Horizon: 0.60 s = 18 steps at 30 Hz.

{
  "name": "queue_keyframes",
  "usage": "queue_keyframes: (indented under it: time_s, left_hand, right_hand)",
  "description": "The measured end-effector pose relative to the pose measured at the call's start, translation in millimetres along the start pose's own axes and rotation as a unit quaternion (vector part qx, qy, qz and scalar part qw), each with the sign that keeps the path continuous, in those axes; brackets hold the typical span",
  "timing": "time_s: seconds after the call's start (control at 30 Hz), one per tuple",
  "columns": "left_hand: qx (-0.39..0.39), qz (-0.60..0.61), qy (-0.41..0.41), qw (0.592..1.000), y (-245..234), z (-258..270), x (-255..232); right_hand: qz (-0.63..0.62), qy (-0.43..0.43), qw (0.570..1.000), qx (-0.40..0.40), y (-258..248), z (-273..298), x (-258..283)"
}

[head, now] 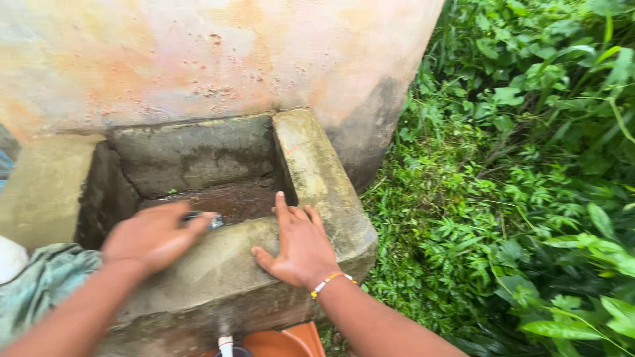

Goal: The person cleans the edges of a concrete outdoor basin by hand using a small rectangular scrubbing tool.

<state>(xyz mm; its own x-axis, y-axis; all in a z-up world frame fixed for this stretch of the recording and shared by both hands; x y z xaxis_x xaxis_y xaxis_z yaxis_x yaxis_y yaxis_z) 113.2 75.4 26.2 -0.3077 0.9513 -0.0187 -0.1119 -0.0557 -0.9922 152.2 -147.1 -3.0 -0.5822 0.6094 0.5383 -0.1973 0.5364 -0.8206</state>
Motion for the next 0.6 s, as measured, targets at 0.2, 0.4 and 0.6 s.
queue_keyframes:
  time_s: [0.2, 0.4, 0.6]
  left_hand:
    - [-0.046, 0.005, 0.047, 0.998, 5, -24, -111]
    - [-0.003, 0.014, 0.004, 1.0, 13, -8, -30]
    - [0.041, -0.004, -0.038, 0.998, 14, -21, -15]
  right_hand:
    - [0.003, 0.044, 0.999, 0.01, -7, -1, 0]
    - [-0.043, 0.009, 0.999, -0.009, -13, 7, 5]
    - [-0.032, 0.016, 0.999, 0.009, -6, 2, 3]
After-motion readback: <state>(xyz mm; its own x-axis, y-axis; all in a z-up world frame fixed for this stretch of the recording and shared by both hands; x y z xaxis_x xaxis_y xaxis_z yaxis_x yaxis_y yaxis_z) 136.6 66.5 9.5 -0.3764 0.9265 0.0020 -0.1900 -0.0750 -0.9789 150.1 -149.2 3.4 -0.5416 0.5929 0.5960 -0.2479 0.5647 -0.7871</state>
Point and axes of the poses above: each hand's wrist, its own z-axis away from the middle knuckle, its own y-axis out of the palm, x = y × z, the point moved 7 cm from there along -z, towards the middle knuckle, and after that the axes turned 10 degrees about -z, right-handed, at the moved point
